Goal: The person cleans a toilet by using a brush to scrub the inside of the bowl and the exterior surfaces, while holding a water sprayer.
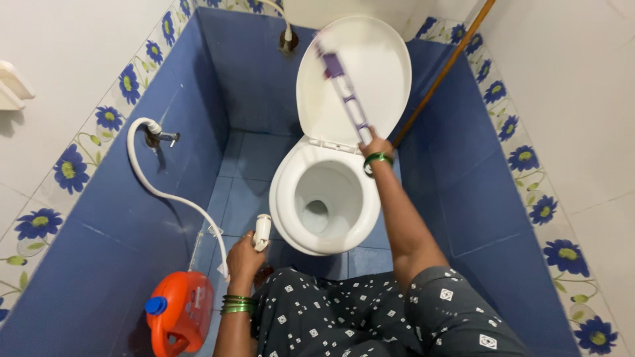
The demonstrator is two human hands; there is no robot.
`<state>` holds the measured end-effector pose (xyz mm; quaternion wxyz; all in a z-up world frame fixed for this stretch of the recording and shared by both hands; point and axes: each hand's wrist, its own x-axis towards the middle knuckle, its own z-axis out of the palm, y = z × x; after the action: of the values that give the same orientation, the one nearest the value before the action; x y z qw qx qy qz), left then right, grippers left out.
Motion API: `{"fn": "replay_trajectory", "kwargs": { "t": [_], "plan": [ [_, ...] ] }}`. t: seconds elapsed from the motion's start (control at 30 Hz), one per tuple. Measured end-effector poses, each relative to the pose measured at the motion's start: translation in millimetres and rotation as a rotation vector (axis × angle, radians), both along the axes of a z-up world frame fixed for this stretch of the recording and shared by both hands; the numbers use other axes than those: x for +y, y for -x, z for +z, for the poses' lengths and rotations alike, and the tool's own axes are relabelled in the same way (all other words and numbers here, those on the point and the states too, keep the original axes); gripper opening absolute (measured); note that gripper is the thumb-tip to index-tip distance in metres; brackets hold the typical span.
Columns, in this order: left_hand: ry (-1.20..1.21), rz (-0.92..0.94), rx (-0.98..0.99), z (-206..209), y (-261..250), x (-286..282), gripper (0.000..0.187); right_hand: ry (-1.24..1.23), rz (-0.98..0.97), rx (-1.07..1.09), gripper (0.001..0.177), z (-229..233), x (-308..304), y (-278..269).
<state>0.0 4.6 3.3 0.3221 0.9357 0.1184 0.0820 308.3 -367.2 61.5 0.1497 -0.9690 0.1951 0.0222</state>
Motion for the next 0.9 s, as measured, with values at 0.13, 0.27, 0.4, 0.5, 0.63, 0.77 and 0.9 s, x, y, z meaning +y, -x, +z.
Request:
{"fn": "replay_trajectory", "kwargs": {
  "t": [0.13, 0.27, 0.4, 0.5, 0.63, 0.77, 0.9],
  "plan": [
    [0.035, 0.097, -0.091, 3.6, -1.6, 2.7, 0.041, -0.169, -0.066, -0.382, 0.077, -45.1, -44.0, 32.1],
    [0.152, 0.16, -0.112, 3.8, -1.1, 0.1, 0.039, -0.239, -0.35, -0.187, 0.088, -115.0, -29.7, 132.1],
    [0.104, 0.091, -0.158, -7.5, -2.5, -0.4, 0.037, -0.145, -0.214, 0.2, 0.089, -162.3, 24.7, 208.3],
    [0.068, 0.049, -0.182, -17.3, -4.0, 1.4, 0.034, -0.194, -0.006, 0.087, 0.085, -164.8, 35.0, 201.3],
    [0.096, 0.029, -0.191, -24.2, -5.2, 3.8, 0.039, -0.087, 0.149, 0.088, 0.085, -117.7, 15.5, 105.0],
    [0.127, 0.014, -0.06, -24.0, -6.6, 4.2, 0.039, 0.007, -0.015, -0.063, 0.081, -68.9, -33.7, 45.3],
    [0.045, -0.048, -0.186, -19.0, -2.8, 0.2, 0.047, -0.192, -0.259, -0.361, 0.079, -81.4, -67.4, 78.1]
  ]
}}
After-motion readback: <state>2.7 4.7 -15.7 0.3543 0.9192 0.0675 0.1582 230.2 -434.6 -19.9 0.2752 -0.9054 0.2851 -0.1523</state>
